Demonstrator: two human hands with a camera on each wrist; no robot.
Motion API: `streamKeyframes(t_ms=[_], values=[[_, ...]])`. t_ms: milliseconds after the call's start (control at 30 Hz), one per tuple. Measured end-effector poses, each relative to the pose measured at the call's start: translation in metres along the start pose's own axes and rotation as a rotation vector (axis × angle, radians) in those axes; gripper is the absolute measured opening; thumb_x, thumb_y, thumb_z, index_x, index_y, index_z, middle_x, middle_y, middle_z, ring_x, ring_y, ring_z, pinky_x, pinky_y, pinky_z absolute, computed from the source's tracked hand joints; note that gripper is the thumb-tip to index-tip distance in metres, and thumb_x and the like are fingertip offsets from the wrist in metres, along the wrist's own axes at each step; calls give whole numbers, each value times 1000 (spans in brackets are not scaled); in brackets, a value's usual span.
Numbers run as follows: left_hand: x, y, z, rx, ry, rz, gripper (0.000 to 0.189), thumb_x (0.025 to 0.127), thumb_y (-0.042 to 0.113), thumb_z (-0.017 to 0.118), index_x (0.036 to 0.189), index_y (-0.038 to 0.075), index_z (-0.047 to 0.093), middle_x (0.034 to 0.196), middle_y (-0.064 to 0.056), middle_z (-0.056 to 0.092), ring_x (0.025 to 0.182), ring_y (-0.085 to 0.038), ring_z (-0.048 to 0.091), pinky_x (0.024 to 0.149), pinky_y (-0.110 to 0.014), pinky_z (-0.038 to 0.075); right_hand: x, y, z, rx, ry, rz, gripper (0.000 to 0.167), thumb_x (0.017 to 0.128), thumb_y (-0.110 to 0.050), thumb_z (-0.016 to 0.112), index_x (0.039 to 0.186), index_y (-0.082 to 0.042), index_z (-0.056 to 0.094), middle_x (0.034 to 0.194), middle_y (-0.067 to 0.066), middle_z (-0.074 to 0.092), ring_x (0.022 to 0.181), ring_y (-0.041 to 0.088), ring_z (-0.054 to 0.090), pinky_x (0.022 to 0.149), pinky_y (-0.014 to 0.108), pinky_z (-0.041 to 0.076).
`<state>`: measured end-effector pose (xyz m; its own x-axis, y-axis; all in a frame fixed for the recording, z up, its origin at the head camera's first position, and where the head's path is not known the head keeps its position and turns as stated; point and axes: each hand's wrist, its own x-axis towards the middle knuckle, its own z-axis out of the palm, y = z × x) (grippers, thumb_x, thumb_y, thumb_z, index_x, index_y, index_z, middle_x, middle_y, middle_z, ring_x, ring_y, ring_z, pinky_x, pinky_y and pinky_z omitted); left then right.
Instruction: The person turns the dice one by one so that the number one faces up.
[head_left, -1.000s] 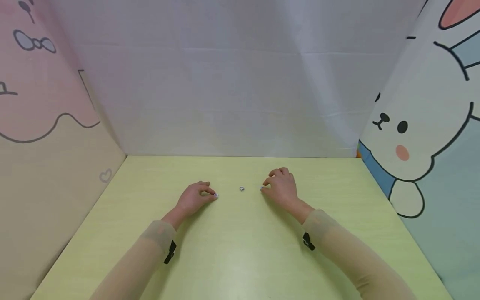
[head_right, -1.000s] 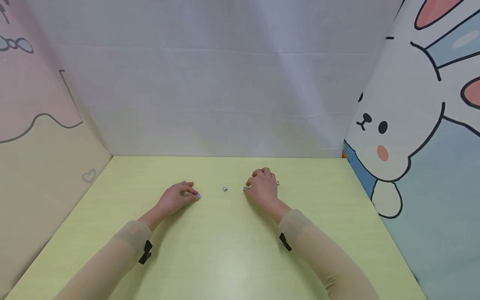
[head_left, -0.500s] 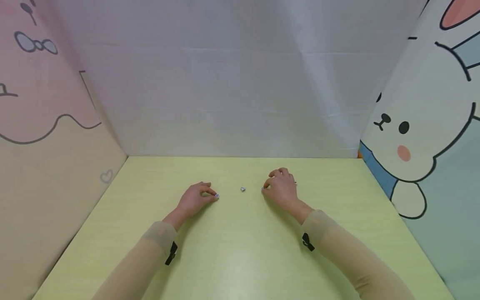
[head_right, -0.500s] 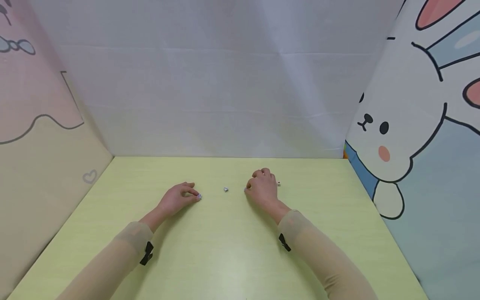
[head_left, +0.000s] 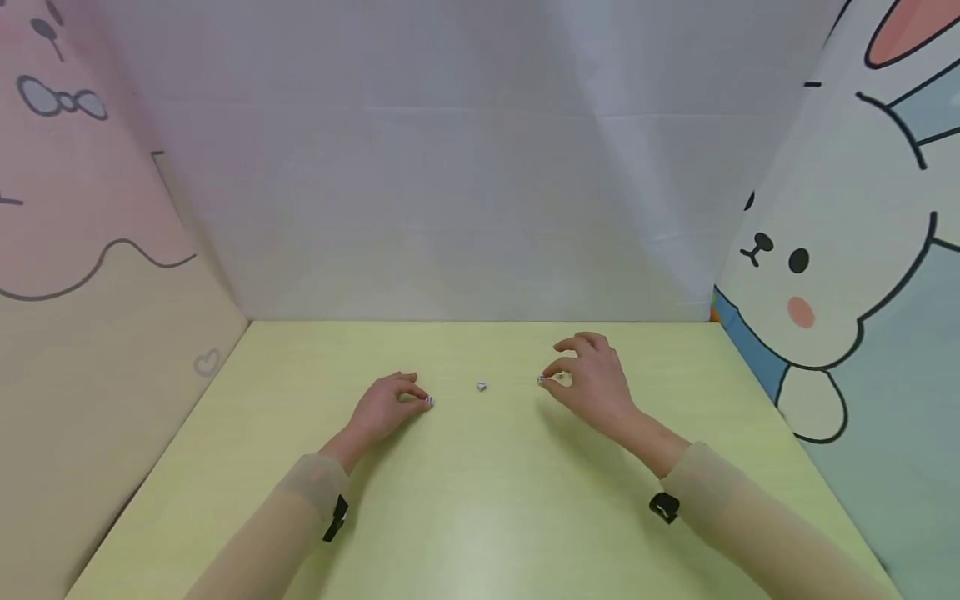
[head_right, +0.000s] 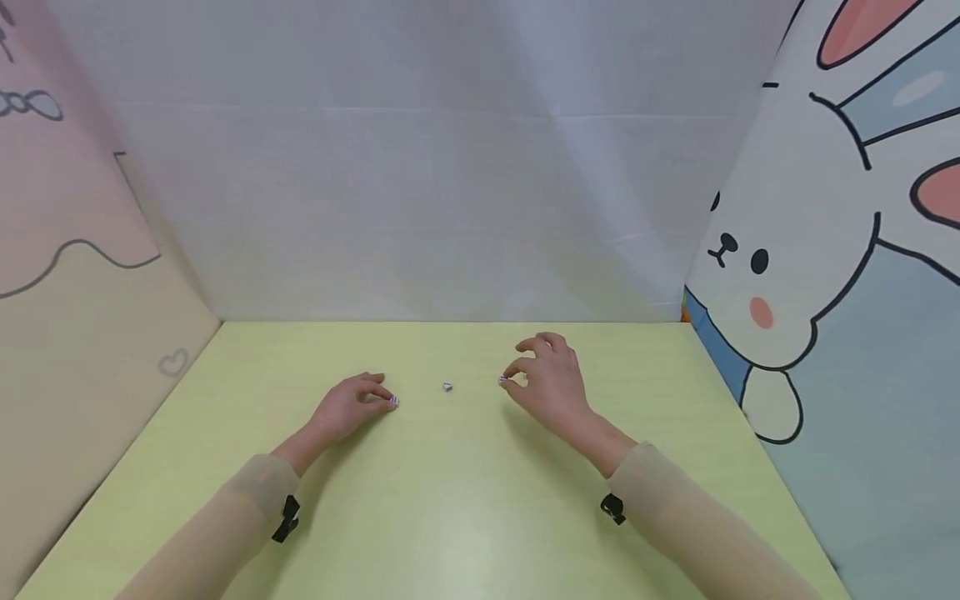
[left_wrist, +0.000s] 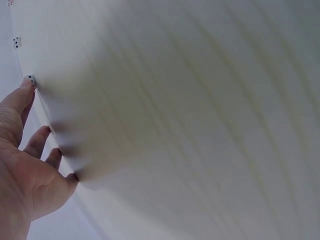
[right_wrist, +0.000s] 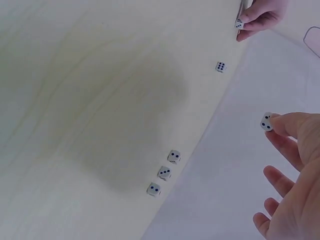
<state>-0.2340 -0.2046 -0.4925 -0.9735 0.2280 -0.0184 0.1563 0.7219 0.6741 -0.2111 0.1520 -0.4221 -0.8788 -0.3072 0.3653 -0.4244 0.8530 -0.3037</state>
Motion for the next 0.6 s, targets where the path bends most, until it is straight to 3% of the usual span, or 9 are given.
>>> streamKeyframes(t_ms=[300, 600], values=[[-1, -2, 0, 6, -2, 3, 16, 94, 27, 76, 104, 16, 80, 151, -16, 52, 149, -41, 30, 120, -61, 21, -25, 6, -30, -1, 32, -58, 7, 83, -27, 87, 87, -22, 83, 124, 9, 67, 132, 39, 43, 105, 64, 37], [0, 0, 1, 11, -1, 4, 16, 94, 27, 76, 105, 14, 80, 150, -17, 52, 149, -41, 31, 120, -60, 21, -47, 15, -12, -31, -8, -77, 8, 80, -27, 89, 83, -24, 82, 123, 8, 67, 132, 39, 44, 101, 64, 41]])
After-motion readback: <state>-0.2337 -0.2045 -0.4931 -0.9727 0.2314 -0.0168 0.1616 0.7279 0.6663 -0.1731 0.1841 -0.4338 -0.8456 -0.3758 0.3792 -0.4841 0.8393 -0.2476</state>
